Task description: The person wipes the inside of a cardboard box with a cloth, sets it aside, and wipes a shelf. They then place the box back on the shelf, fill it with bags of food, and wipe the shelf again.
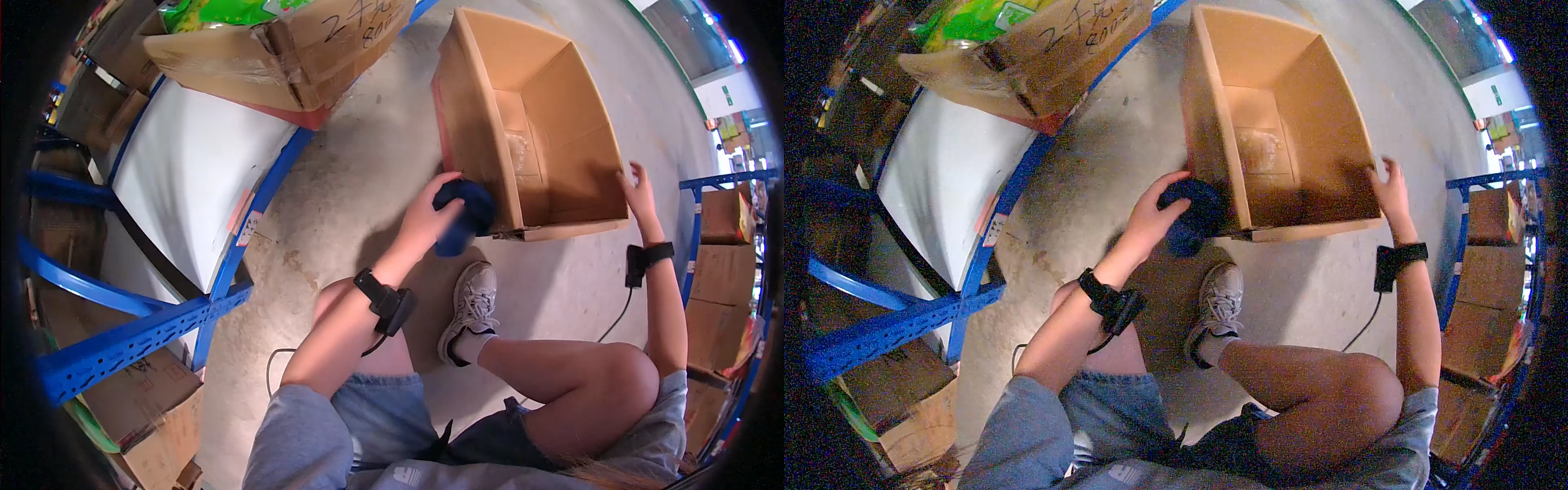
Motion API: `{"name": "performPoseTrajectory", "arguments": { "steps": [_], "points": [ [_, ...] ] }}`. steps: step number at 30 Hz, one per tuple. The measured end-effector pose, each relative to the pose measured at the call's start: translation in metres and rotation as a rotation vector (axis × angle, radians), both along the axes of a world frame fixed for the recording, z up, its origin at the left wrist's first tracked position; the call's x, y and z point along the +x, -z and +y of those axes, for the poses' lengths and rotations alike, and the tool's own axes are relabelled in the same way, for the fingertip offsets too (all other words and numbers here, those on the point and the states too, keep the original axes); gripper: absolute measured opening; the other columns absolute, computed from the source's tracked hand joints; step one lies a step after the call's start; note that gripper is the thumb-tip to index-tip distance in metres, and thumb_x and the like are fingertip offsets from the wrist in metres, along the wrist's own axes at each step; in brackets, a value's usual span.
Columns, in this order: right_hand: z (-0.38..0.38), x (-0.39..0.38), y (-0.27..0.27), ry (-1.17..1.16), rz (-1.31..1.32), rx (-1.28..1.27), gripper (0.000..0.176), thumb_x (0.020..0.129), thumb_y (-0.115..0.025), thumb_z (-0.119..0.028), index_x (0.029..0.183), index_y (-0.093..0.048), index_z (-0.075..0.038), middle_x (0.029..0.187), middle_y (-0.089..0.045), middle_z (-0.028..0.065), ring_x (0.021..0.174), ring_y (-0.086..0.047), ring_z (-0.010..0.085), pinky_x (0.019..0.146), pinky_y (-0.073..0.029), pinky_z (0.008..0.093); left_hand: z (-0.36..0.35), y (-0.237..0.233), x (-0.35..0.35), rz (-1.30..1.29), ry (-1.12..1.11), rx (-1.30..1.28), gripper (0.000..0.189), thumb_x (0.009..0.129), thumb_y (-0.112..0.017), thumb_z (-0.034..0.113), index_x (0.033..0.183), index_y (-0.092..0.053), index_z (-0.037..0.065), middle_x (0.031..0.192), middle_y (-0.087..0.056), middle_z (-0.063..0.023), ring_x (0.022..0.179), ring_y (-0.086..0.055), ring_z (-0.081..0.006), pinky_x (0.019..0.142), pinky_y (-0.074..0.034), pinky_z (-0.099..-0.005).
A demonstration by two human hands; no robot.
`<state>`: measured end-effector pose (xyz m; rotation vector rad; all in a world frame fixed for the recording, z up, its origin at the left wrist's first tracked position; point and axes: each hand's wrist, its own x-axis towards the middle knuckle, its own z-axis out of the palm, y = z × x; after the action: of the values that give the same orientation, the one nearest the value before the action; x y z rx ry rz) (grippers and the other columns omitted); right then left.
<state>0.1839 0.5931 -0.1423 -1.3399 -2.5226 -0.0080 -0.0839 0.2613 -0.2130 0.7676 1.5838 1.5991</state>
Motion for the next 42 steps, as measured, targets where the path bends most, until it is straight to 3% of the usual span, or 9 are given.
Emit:
{"name": "performPoseTrajectory", "arguments": {
  "steps": [3,9,19,21,25,27,28,30,42],
  "points": [
    [-0.040,0.008,-0.027,0.478,0.166,-0.918,0.044,0.076,-0.057,-0.027,0.114,-0.042,-0.009,0.106,-0.052,0.0117,0.092,-0.054,0.0245,0.069,-0.048,0.0412,0.004,0.015,-0.006,-0.457,0.076,-0.039,0.034,0.079,-0.050,0.008,0.112,-0.045,0.007,0.092,-0.055,-0.0043,0.075,-0.056,-0.0121,0.062,-0.047,-0.0243],
    [-0.041,0.024,-0.008,0.392,0.607,-1.408,0.037,0.081,-0.043,-0.011,0.115,-0.035,0.000,0.104,-0.050,0.0172,0.087,-0.056,0.0288,0.066,-0.053,0.0383,0.013,0.007,-0.011,-0.887,0.137,-0.049,0.028,0.083,-0.047,0.016,0.109,-0.043,0.008,0.088,-0.054,-0.0007,0.068,-0.055,-0.0087,0.055,-0.049,-0.0259],
    [-0.081,0.075,-0.025,0.199,0.653,-1.176,0.039,0.073,-0.042,-0.001,0.111,-0.041,0.000,0.092,-0.054,0.0066,0.073,-0.053,0.0115,0.053,-0.047,0.0216,0.012,-0.030,-0.005,-0.251,0.310,-0.434,0.067,0.065,-0.060,0.055,0.110,-0.042,0.008,0.097,-0.050,-0.0028,0.082,-0.048,-0.0115,0.061,-0.039,-0.0257],
    [-0.091,0.087,-0.043,0.219,0.625,-1.106,0.040,0.072,-0.042,0.000,0.112,-0.043,-0.003,0.090,-0.054,0.0058,0.064,-0.051,0.0082,0.044,-0.040,0.0179,0.003,-0.029,0.008,-0.143,0.317,-0.408,0.082,0.057,-0.067,0.054,0.109,-0.042,-0.004,0.105,-0.049,-0.0162,0.100,-0.047,-0.0217,0.083,-0.039,-0.0279],
    [-0.104,0.102,-0.081,0.222,0.589,-0.995,0.043,0.071,-0.045,-0.005,0.114,-0.041,-0.005,0.080,-0.052,-0.0002,0.050,-0.042,0.0034,0.038,-0.033,0.0155,-0.019,-0.073,0.030,-0.233,0.349,-0.260,0.082,0.057,-0.071,0.045,0.111,-0.038,-0.006,0.107,-0.048,-0.0177,0.100,-0.047,-0.0224,0.086,-0.037,-0.0295],
    [-0.099,0.118,-0.108,0.123,0.576,-0.945,0.050,0.069,-0.046,-0.005,0.119,-0.036,-0.001,0.102,-0.048,0.0063,0.084,-0.044,0.0122,0.071,-0.035,0.0227,-0.024,-0.088,0.034,-0.191,0.533,-0.164,0.105,0.055,-0.067,0.057,0.126,-0.020,-0.005,0.129,-0.028,-0.0210,0.120,-0.027,-0.0294,0.101,-0.019,-0.0319],
    [-0.097,0.127,-0.121,0.074,0.571,-0.919,0.054,0.068,-0.046,-0.005,0.121,-0.034,0.000,0.112,-0.046,0.0095,0.101,-0.045,0.0166,0.087,-0.035,0.0263,-0.028,-0.088,0.047,-0.178,0.447,-0.173,0.083,0.056,-0.072,0.041,0.113,-0.036,-0.006,0.110,-0.047,-0.0184,0.104,-0.044,-0.0235,0.089,-0.034,-0.0309],
    [-0.098,0.142,-0.150,0.065,0.486,-0.809,0.056,0.066,-0.048,-0.008,0.120,-0.035,0.001,0.111,-0.047,0.0096,0.101,-0.045,0.0169,0.089,-0.034,0.0275,-0.037,-0.102,0.055,-0.186,0.671,-0.272,0.084,0.054,-0.072,0.042,0.115,-0.036,-0.004,0.113,-0.045,-0.0206,0.106,-0.043,-0.0284,0.091,-0.034,-0.0339],
    [-0.158,0.071,-0.276,-0.057,0.412,-0.778,0.058,0.058,-0.050,-0.010,0.114,-0.040,0.003,0.103,-0.051,0.0081,0.095,-0.047,0.0152,0.086,-0.035,0.0258,-0.129,-0.160,0.106,-0.172,0.421,0.127,0.081,0.065,-0.068,0.036,0.121,-0.026,-0.005,0.124,-0.030,-0.0234,0.118,-0.027,-0.0295,0.099,-0.023,-0.0339]
  ]
}}
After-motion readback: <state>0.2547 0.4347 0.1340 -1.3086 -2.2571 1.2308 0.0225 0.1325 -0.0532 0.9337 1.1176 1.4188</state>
